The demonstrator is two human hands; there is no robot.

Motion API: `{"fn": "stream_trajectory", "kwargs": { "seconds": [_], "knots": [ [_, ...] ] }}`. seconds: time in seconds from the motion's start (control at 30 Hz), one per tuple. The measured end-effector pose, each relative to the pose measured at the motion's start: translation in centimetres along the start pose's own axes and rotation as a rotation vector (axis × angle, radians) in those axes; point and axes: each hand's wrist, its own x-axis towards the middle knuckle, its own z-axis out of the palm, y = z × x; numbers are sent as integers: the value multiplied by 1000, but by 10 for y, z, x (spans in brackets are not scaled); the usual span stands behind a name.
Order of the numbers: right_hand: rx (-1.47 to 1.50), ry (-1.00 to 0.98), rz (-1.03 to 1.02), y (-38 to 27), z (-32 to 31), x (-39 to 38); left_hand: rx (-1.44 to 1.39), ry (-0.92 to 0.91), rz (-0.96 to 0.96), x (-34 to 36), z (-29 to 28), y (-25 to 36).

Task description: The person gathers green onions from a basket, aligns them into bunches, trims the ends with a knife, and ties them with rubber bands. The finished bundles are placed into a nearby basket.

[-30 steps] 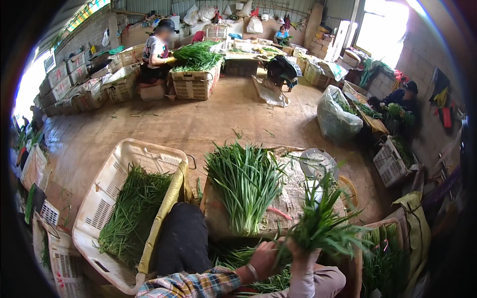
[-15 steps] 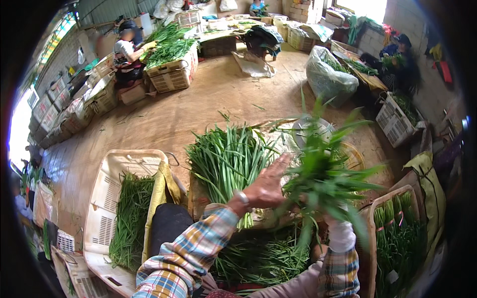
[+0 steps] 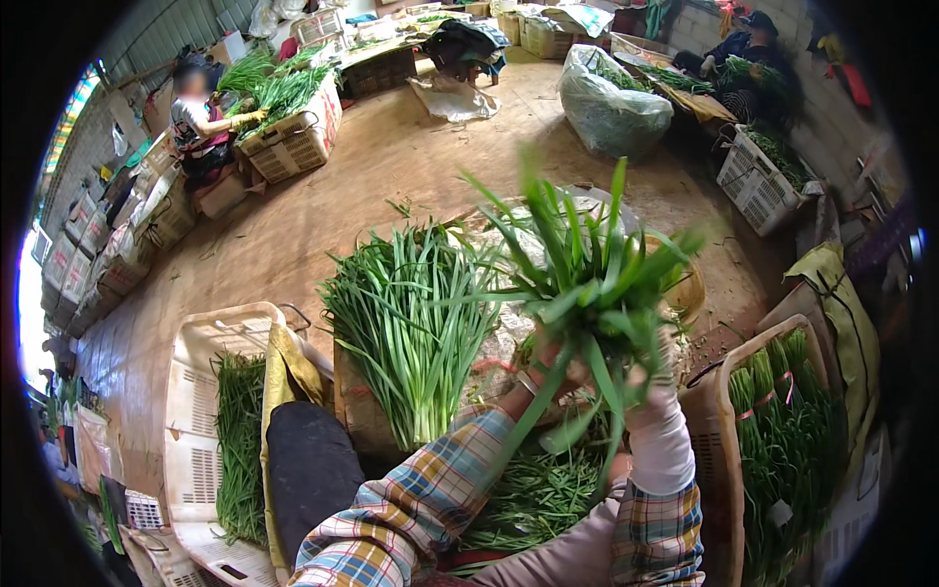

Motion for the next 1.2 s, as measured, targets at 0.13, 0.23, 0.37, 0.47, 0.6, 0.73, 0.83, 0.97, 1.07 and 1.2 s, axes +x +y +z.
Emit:
{"fn": "stream_trajectory", "kwargs": {
  "seconds": [0.13,0.23,0.37,0.47,0.6,0.73,0.83,0.97,1.07,1.2],
  "knots": [
    [-501,50,-95,-9,-21,13,786,-82,-114,27,-11,63],
    [-886,-78,-68,15,-24,14,156,248,-65,26,-8,74],
    [-1058,-146,118,49,-3,-9,116,448,-106,34,3,153],
    [-1168,-193,168,90,-5,-34,17,518,-32,31,-23,195],
    [-1408,-137,-4,119,35,-70,-2,663,-189,2,-95,251],
    [-1704,-222,-154,114,98,-113,-280,805,-352,-57,-172,291],
    [-1795,-257,-68,113,124,-139,-369,841,-401,-97,-195,304],
    [-1790,-269,-58,110,134,-167,-363,810,-428,-124,-215,300],
    [-1861,-270,14,103,130,-182,-396,773,-384,-131,-222,301],
    [-1945,-144,155,106,60,-211,-389,729,-83,-144,-272,314]
  ]
}}
